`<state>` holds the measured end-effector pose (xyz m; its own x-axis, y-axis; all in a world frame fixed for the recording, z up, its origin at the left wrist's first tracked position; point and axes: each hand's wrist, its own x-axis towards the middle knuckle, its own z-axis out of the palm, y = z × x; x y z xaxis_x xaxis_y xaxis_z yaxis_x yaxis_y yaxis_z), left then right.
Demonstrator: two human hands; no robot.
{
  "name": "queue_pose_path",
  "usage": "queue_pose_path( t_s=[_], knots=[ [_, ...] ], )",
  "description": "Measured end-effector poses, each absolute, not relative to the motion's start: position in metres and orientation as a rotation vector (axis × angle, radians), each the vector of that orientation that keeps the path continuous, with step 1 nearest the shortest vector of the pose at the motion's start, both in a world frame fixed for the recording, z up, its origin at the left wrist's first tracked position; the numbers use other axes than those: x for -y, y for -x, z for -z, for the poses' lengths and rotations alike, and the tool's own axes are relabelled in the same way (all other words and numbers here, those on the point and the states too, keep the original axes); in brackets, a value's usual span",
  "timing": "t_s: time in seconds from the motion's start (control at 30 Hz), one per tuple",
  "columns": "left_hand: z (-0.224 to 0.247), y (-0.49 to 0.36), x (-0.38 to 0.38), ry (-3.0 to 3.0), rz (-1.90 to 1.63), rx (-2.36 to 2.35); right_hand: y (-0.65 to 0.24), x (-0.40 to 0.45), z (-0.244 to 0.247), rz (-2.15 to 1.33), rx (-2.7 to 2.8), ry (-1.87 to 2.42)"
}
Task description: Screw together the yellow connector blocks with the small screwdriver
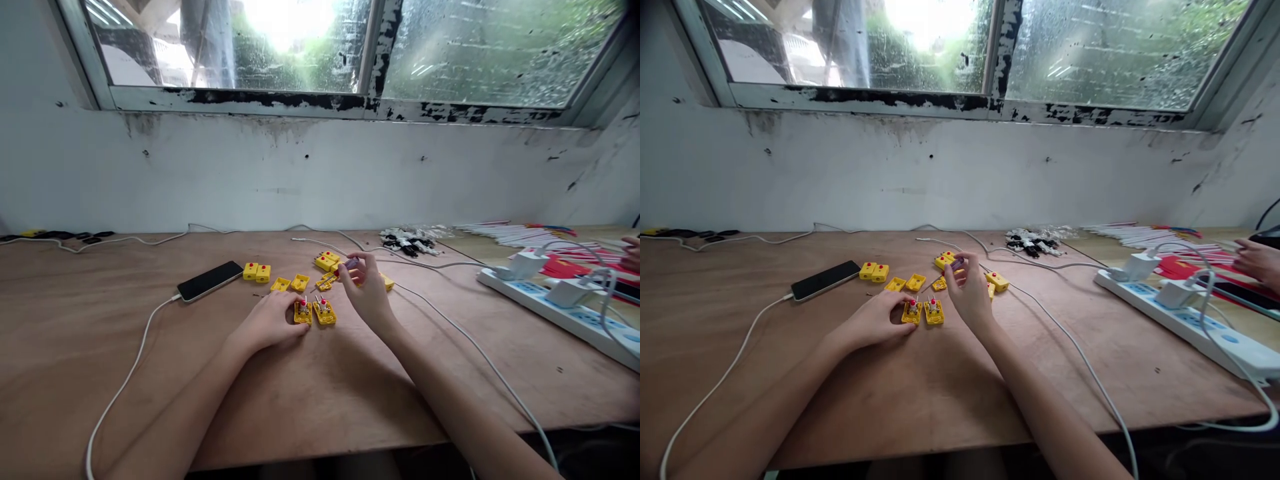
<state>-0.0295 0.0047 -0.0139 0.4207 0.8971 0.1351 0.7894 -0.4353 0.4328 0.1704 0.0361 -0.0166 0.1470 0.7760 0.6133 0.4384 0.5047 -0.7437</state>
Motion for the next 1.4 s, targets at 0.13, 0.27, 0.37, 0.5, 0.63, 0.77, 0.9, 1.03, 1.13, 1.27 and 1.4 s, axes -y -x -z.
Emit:
queue_pose_path(
  t_s=[0.13,0.27,0.37,0.5,0.63,0.77,0.9,1.03,1.13,1.27,1.4],
  knots=[
    [0.014,0.029,-0.005,-2.371,-0.5,-1.447,-0.175,-0.04,0.02,-0.257,1.448,1.26],
    [0.015,0.025,-0.004,-2.403,-0.525,-1.523,-0.177,-0.042,0.022,-0.266,1.46,1.401],
    [0.013,0.024,-0.003,-2.446,-0.517,-1.552,-0.179,-0.042,0.025,-0.316,1.574,1.516],
    [0.012,0.025,-0.001,-2.43,-0.517,-1.51,-0.182,-0.043,0.029,-0.4,1.808,1.645],
    [0.014,0.031,-0.003,-2.388,-0.524,-1.44,-0.18,-0.041,0.027,-0.369,1.902,1.641],
    [0.016,0.039,-0.005,-2.383,-0.547,-1.381,-0.168,-0.033,0.024,-0.21,1.979,1.402],
    [0.018,0.045,0.0,-2.36,-0.642,-1.321,-0.153,-0.021,0.024,-0.087,2.226,1.196],
    [0.019,0.046,0.009,-2.306,-0.663,-1.26,-0.148,-0.011,0.021,-0.129,2.354,1.229],
    [0.019,0.045,0.011,-2.243,-0.68,-1.225,-0.15,-0.007,0.017,-0.222,2.394,1.245],
    [0.021,0.044,0.007,-2.127,-0.688,-1.189,-0.152,-0.007,0.016,-0.318,2.416,1.257],
    [0.023,0.044,0.004,-2.079,-0.678,-1.189,-0.15,-0.006,0.018,-0.206,2.47,1.288]
  ],
)
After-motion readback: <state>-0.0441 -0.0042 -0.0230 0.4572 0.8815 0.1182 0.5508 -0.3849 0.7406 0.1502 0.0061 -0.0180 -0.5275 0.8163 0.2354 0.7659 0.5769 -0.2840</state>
